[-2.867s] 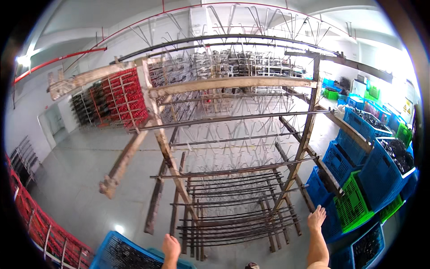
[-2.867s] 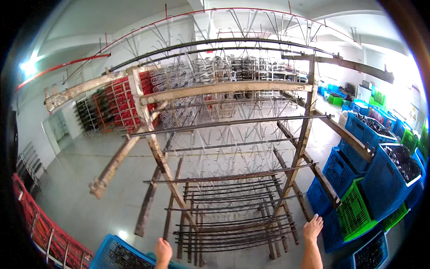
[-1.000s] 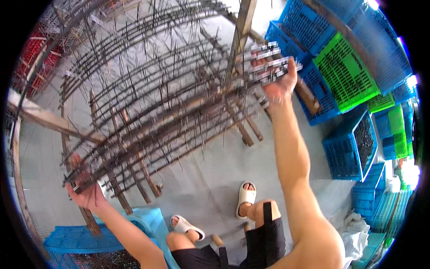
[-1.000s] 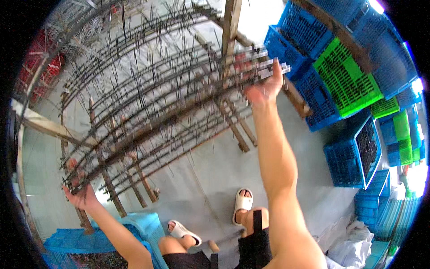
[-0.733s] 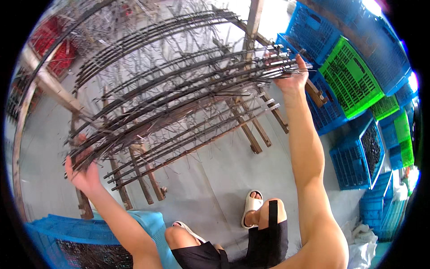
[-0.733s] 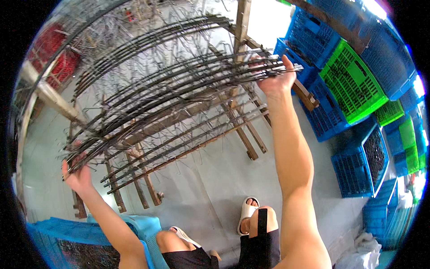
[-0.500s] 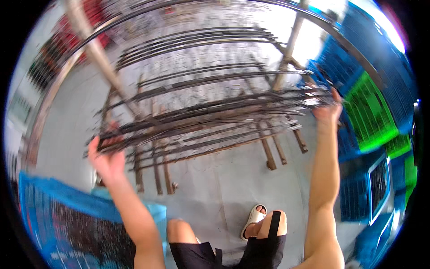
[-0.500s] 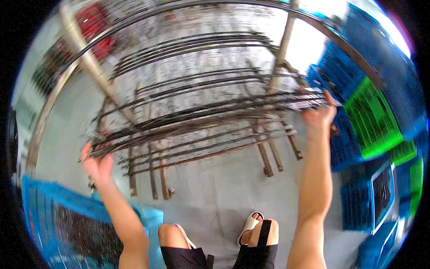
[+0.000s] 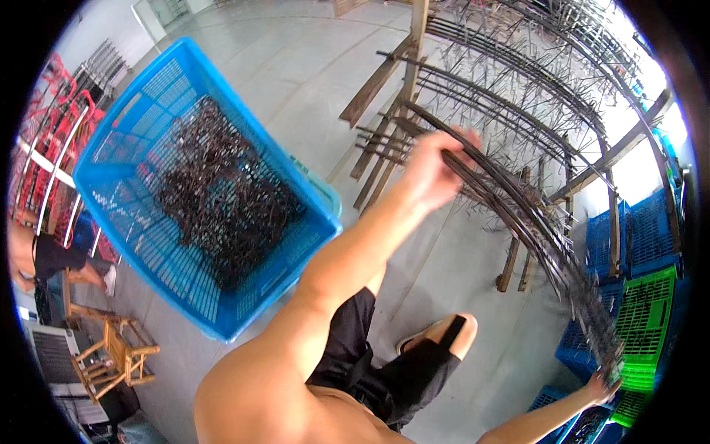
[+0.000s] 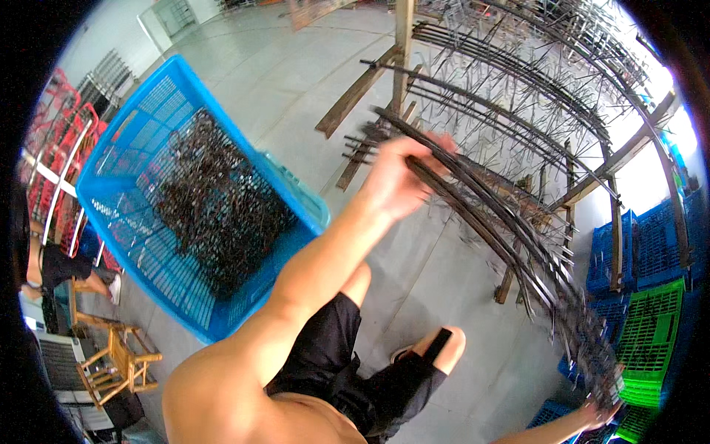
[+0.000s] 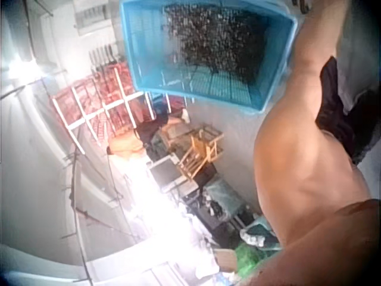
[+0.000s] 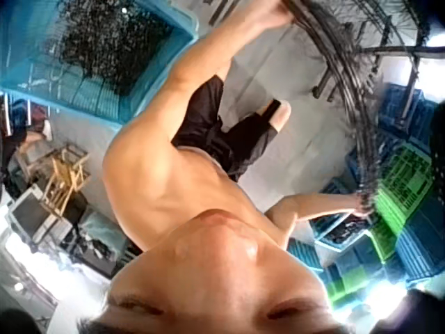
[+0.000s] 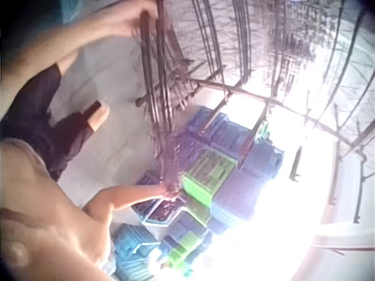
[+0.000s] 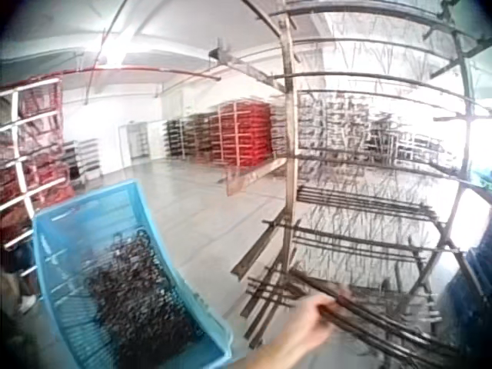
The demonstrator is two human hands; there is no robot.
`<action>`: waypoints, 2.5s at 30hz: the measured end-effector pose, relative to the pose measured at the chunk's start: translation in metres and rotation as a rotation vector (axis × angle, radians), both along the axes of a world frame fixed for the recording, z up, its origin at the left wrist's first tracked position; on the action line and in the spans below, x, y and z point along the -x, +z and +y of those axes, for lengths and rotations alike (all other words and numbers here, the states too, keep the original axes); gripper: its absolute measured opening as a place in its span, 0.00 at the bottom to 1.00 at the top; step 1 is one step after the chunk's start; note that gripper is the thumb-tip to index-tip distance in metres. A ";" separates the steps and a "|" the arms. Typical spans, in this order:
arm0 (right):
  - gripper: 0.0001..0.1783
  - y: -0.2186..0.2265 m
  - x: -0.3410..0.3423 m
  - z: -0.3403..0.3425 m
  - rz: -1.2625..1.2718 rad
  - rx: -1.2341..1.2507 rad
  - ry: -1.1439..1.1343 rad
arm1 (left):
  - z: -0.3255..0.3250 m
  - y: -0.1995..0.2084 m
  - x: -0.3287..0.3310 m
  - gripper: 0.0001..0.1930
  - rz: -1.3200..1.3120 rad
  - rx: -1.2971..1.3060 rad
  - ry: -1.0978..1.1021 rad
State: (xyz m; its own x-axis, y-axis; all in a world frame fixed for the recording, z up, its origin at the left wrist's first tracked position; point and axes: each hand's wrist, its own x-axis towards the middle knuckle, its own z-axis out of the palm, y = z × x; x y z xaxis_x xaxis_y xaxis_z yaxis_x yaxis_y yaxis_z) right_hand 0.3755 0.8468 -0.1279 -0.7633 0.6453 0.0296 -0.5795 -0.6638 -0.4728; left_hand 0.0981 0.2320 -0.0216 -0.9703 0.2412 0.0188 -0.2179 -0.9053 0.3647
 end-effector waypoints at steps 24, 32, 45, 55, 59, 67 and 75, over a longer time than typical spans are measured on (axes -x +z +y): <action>0.11 -0.435 -0.524 -0.175 -1.120 1.469 -0.961 | 0.500 -0.477 -0.181 0.07 -0.332 1.438 -1.304; 0.11 -0.504 -0.609 -0.218 -1.177 1.492 -0.941 | 0.533 -0.605 -0.220 0.06 -0.390 1.540 -1.499; 0.20 -0.435 -0.501 -0.224 -1.907 0.735 -0.739 | 0.486 -0.497 -0.175 0.31 0.666 1.738 -1.135; 0.13 -0.181 0.010 -0.200 -0.581 -0.465 0.080 | 0.105 -0.315 -0.063 0.16 -0.388 0.996 0.047; 0.14 -0.159 0.192 -0.161 -0.266 -0.257 0.084 | 0.025 -0.232 -0.027 0.33 -0.437 0.679 0.735; 0.17 -0.137 0.293 -0.117 -0.159 0.221 0.037 | -0.051 -0.188 0.046 0.24 -0.338 0.202 0.745; 0.27 -0.129 0.318 -0.109 -0.214 0.395 0.039 | -0.060 -0.242 0.091 0.17 -0.432 0.125 0.650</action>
State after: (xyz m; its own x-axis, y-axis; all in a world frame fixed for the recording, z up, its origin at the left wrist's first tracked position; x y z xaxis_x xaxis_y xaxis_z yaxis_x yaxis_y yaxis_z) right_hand 0.0577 0.7375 -0.2570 -0.7496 0.5461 -0.3741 -0.4672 -0.8368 -0.2854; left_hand 0.0067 0.1723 -0.2636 -0.8329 -0.4009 -0.3815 0.1950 -0.8577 0.4757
